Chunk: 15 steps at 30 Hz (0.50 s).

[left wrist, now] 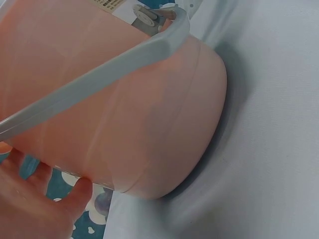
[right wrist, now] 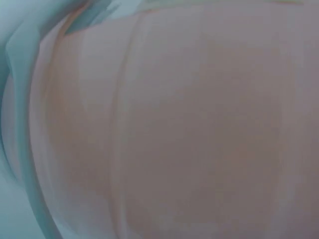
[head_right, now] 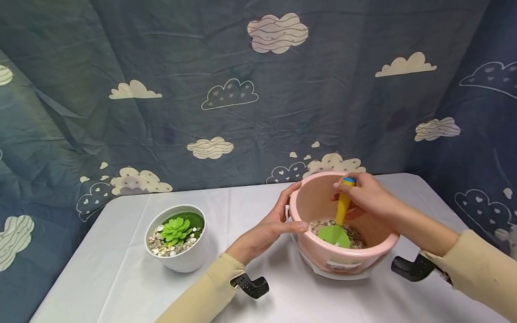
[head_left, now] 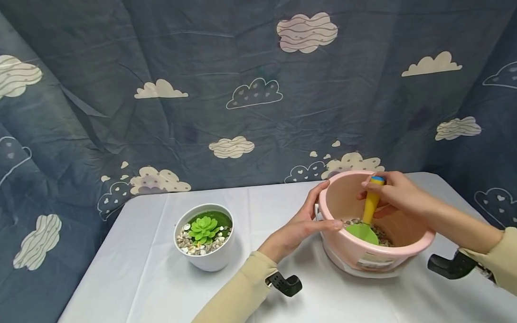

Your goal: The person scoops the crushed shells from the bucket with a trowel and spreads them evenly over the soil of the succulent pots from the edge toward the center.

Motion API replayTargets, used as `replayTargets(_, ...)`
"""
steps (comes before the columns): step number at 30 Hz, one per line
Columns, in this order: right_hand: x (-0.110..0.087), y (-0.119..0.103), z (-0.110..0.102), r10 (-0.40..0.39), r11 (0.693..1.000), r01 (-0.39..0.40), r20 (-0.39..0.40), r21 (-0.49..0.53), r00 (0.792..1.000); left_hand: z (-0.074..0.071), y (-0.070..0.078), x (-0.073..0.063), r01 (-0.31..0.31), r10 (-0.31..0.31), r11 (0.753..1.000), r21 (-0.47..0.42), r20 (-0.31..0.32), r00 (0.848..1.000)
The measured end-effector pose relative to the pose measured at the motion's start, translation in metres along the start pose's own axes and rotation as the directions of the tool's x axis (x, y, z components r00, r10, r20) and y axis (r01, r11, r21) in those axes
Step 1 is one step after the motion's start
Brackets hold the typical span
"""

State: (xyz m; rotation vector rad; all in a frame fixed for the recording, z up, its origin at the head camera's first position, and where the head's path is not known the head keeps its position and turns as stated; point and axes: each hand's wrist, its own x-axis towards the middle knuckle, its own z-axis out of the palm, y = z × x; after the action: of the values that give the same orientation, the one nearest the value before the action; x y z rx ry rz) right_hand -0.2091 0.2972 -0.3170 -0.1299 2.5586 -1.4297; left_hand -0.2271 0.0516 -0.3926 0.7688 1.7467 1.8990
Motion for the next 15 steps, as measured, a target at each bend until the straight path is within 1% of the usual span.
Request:
replayTargets(2, 0.0003, 0.0002, 0.0011, 0.001, 1.000, -0.001, -0.009, 0.018, 1.000, 0.0003, -0.0006, 0.0003, -0.006, 0.006, 1.000, 0.002, 0.002, 1.000)
replayTargets(10, -0.0006, 0.0001, 0.0049, 0.048, 0.992, -0.039, -0.070, 0.122, 0.996, 0.0004, -0.0018, 0.0008, -0.010, 0.010, 1.000, 0.001, 0.009, 1.000)
replayTargets(15, -0.0038, 0.0021, 0.0023, 0.033, 0.981, -0.019, -0.074, 0.192, 0.997, -0.0008, -0.0010, 0.0010, -0.008, 0.008, 1.000, 0.014, 0.008, 1.000)
